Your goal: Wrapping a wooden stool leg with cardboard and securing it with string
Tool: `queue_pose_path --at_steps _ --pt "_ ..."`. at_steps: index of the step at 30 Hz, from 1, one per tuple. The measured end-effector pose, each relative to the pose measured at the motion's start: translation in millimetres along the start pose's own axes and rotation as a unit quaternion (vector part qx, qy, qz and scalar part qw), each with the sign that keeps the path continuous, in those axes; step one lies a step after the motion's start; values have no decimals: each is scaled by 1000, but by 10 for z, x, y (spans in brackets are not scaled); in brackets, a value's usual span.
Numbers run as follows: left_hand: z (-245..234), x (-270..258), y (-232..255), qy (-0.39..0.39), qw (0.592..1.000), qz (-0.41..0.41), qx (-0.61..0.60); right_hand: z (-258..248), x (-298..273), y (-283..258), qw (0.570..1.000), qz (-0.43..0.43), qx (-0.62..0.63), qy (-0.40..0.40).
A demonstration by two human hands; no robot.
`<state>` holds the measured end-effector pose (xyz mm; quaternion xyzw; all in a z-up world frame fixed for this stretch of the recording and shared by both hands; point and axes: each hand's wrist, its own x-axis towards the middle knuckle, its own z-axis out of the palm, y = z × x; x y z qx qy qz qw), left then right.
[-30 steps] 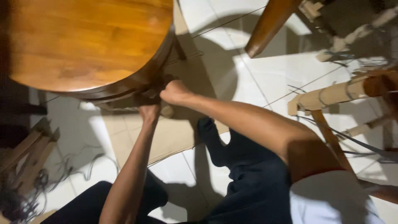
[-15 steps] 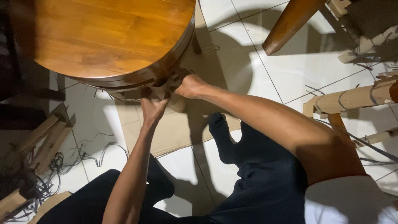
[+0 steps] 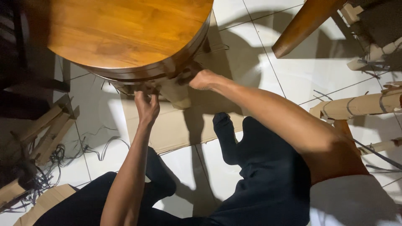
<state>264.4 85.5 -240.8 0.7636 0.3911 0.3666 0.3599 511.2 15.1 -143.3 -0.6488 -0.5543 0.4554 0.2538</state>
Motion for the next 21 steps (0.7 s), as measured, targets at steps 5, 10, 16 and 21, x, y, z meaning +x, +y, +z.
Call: queue_pose_path --at_steps 5,10,16,21 --pt "210 66 -590 -10 995 -16 -94 42 159 205 994 -13 -112 -17" --pt "611 -8 -971 -32 994 -85 -65 83 565 930 999 -17 -20 -28" --pt "1350 -422 -1122 88 987 -57 -124 163 558 891 995 -4 -97 -9" --pt "879 -235 554 51 991 -38 -122 119 783 1746 962 190 -152 -126"
